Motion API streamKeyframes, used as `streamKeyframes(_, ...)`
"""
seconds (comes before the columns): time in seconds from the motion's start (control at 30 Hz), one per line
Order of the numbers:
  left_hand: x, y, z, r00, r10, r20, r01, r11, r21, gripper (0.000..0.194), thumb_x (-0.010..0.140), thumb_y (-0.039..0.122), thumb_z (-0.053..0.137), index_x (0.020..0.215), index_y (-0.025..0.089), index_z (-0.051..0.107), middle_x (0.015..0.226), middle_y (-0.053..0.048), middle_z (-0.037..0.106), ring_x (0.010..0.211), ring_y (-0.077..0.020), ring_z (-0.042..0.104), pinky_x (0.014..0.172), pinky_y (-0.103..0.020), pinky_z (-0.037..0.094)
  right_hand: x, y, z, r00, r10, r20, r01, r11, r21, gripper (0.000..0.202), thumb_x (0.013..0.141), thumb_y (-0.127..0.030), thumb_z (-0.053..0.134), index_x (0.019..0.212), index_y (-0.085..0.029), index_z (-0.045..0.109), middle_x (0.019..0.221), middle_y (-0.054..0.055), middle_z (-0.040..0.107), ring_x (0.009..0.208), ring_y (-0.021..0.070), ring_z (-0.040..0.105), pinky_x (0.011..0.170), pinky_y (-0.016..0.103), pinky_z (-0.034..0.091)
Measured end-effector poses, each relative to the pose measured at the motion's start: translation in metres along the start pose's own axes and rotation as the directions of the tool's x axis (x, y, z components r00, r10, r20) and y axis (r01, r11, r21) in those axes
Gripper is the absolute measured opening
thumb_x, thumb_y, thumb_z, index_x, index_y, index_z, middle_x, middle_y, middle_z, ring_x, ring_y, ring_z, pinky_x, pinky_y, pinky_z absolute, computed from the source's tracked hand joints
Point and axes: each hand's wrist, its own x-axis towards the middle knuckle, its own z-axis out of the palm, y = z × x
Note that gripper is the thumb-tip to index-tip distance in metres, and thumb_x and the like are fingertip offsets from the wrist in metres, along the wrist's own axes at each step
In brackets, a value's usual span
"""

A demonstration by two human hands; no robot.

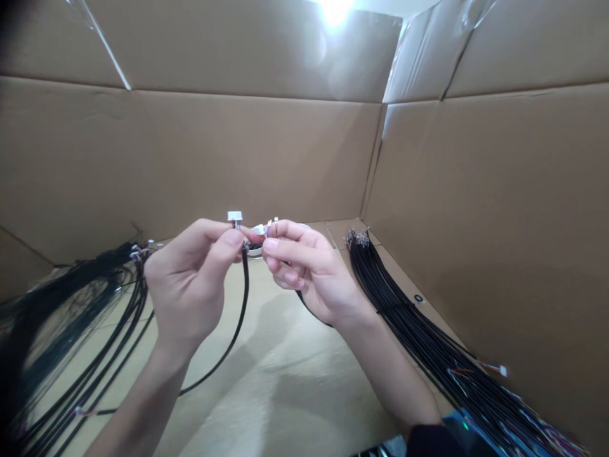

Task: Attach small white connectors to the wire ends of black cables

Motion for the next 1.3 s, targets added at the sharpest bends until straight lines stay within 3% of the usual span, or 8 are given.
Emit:
streamKeyframes(0.13,-0.003,0.003,0.000,0.999,0.040,-0.012,-0.039,0.997,0.072,0.019,0.098,0.017,0.067,0.085,0.026,0.077,0.078,0.007,0.077,0.069,-0.0101,0.067,0.068,-0.023,0.053,-0.001,0.005,-0.001,0.998,-0.066,-0.023,0.064,0.995,-0.074,0.009,0.088,-0.019,0.081,0.090,-0.016,0.073,0.065,-0.004,0.061,0.047,0.0021,0.035,0.042,0.014,0.023)
streamKeyframes(0.33,0.000,0.003,-0.001,0.991,-0.130,-0.001,0.130,0.989,-0.069,0.022,0.100,0.026,0.065,0.081,0.022,0.074,0.079,0.003,0.073,0.072,-0.0114,0.065,0.069,-0.023,0.054,-0.005,0.013,0.002,0.943,-0.319,-0.092,0.271,0.899,-0.343,0.007,0.092,-0.023,0.081,0.094,-0.021,0.075,0.072,-0.002,0.069,0.055,0.0074,0.052,0.044,0.018,0.036)
streamKeyframes(0.47,0.003,0.004,-0.002,0.945,-0.292,0.149,0.324,0.902,-0.286,0.025,0.103,0.024,0.053,0.081,0.021,0.064,0.063,0.004,0.053,0.058,-0.0107,0.052,0.058,-0.022,0.049,-0.011,0.017,0.010,0.850,-0.518,-0.096,0.370,0.716,-0.592,0.005,0.094,-0.021,0.078,0.097,-0.023,0.074,0.087,0.000,0.075,0.070,0.0115,0.066,0.059,0.023,0.053)
streamKeyframes(0.57,0.003,0.004,-0.002,0.886,-0.368,0.281,0.458,0.781,-0.424,0.022,0.102,0.026,0.055,0.081,0.021,0.058,0.056,0.008,0.033,0.047,-0.0095,0.028,0.042,-0.021,0.031,-0.015,0.021,0.017,0.794,-0.602,-0.085,0.382,0.602,-0.701,0.007,0.096,-0.018,0.075,0.097,-0.024,0.073,0.092,0.001,0.076,0.074,0.0142,0.067,0.061,0.027,0.054)
streamKeyframes(0.7,0.001,0.004,-0.002,0.861,-0.346,0.372,0.494,0.743,-0.452,0.027,0.098,0.037,0.068,0.078,0.020,0.060,0.055,0.009,0.025,0.048,-0.0084,0.015,0.041,-0.023,0.014,-0.018,0.024,0.019,0.774,-0.631,-0.061,0.372,0.529,-0.763,0.008,0.097,-0.019,0.075,0.095,-0.026,0.070,0.086,0.001,0.072,0.071,0.0157,0.063,0.054,0.029,0.046)
streamKeyframes(1.0,0.005,0.004,-0.003,0.828,-0.428,0.363,0.558,0.692,-0.458,0.021,0.089,0.032,0.076,0.074,0.019,0.069,0.052,0.008,0.023,0.047,-0.0075,0.014,0.041,-0.025,0.011,-0.017,0.028,0.016,0.776,-0.629,-0.048,0.379,0.526,-0.761,0.008,0.096,-0.021,0.076,0.098,-0.026,0.070,0.093,0.003,0.074,0.079,0.0186,0.068,0.055,0.030,0.047)
streamKeyframes(1.2,0.013,0.007,-0.004,0.683,-0.523,0.511,0.731,0.466,-0.499,0.033,0.077,0.025,0.073,0.058,0.020,0.047,0.052,0.010,0.016,0.045,-0.0051,0.008,0.039,-0.024,0.008,-0.016,0.029,0.017,0.749,-0.659,-0.063,0.397,0.524,-0.754,0.010,0.096,-0.022,0.074,0.094,-0.026,0.066,0.081,0.000,0.069,0.065,0.0158,0.063,0.050,0.029,0.047)
streamKeyframes(1.3,0.016,0.006,-0.004,0.642,-0.530,0.554,0.766,0.418,-0.488,0.039,0.075,0.024,0.072,0.056,0.021,0.039,0.052,0.010,0.014,0.045,-0.0046,0.007,0.039,-0.024,0.007,-0.017,0.028,0.015,0.767,-0.640,-0.041,0.392,0.519,-0.760,0.011,0.097,-0.025,0.075,0.093,-0.026,0.064,0.079,0.000,0.066,0.065,0.0158,0.062,0.050,0.029,0.046)
